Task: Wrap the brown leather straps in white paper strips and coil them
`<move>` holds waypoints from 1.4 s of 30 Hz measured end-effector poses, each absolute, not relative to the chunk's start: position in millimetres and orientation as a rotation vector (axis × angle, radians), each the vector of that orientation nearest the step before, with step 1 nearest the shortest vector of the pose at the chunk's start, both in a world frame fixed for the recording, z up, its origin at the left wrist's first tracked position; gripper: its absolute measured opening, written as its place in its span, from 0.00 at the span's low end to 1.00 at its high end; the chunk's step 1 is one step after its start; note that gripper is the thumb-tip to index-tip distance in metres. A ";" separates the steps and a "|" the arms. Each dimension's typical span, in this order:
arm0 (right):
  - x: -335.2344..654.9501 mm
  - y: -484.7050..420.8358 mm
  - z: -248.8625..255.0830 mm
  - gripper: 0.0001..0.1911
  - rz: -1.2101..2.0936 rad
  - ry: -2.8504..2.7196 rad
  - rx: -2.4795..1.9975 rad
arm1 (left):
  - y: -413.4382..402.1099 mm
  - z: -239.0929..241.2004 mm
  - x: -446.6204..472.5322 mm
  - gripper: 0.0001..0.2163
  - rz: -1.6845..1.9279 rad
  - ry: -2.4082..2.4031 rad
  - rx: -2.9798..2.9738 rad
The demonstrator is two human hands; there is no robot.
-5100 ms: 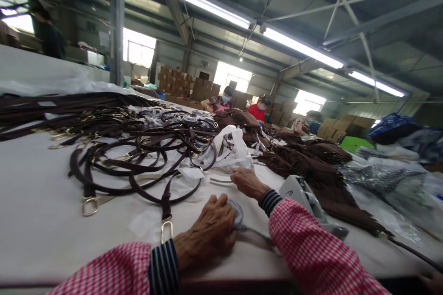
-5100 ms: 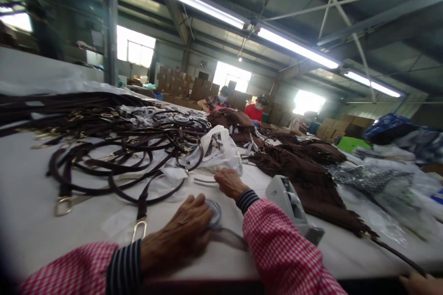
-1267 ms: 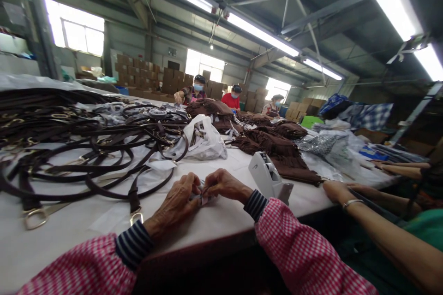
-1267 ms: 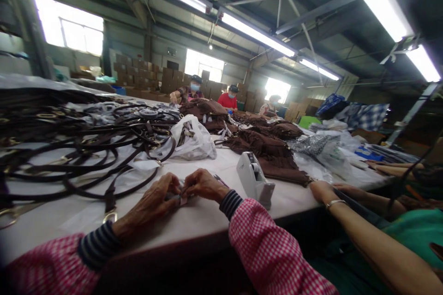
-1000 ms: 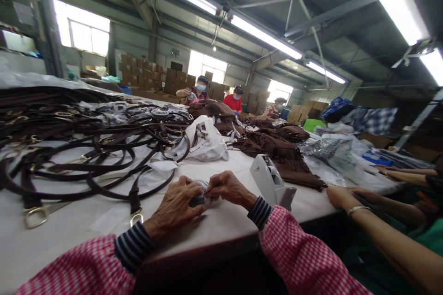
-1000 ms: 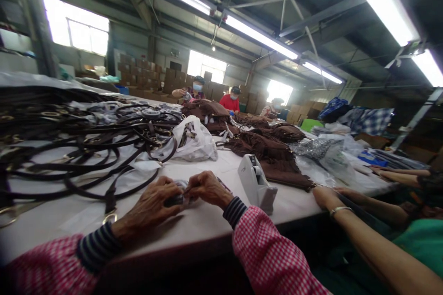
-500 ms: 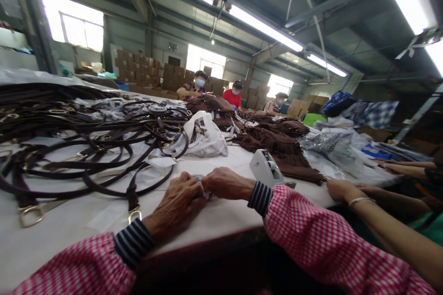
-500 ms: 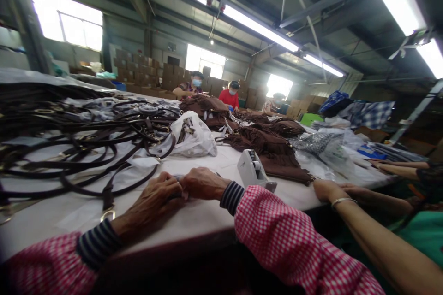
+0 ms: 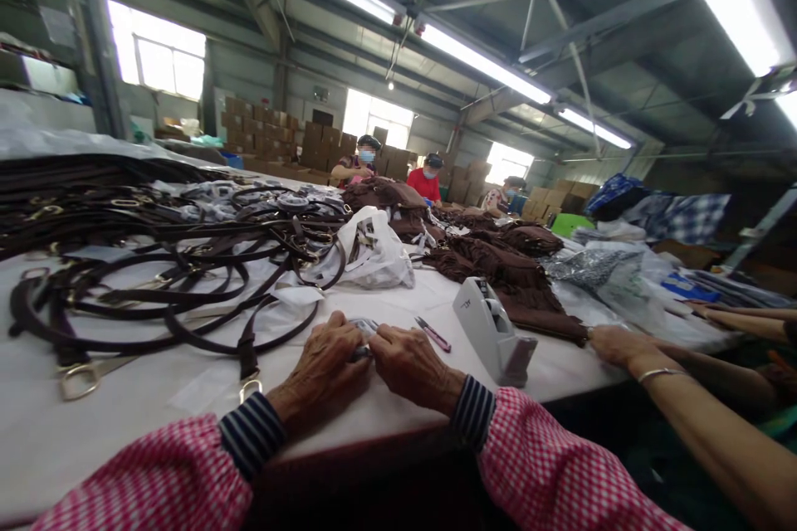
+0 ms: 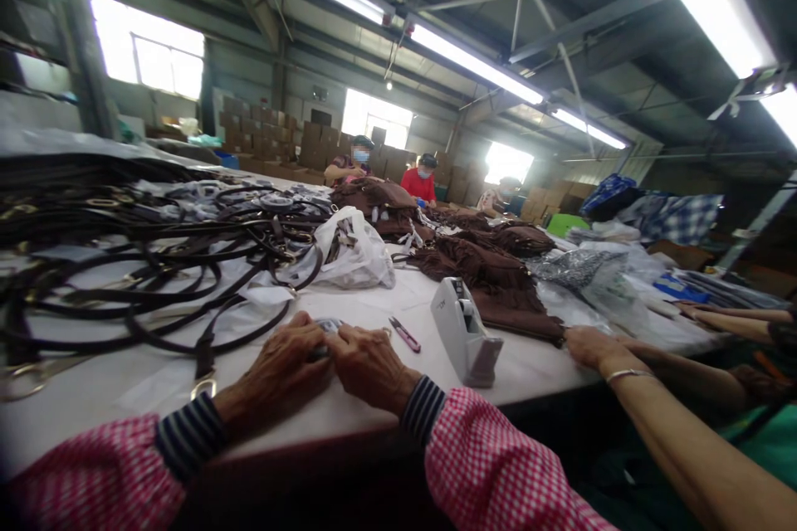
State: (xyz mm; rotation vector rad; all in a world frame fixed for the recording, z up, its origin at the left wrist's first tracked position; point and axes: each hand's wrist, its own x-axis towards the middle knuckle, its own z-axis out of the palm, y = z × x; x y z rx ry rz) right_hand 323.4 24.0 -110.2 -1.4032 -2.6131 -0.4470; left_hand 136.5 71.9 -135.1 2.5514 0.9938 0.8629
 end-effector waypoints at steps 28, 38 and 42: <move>395.4 -25.9 -70.3 0.22 0.011 -1.841 -1.490 | 104.8 -120.5 116.2 0.19 0.897 1.184 1.937; 542.0 -66.8 -51.8 0.16 0.457 -1.272 -1.876 | 107.2 -136.9 128.7 0.17 0.918 1.163 2.087; 534.6 -62.0 -58.5 0.17 0.578 -1.204 -1.828 | 107.7 -138.9 128.5 0.17 0.900 1.191 2.114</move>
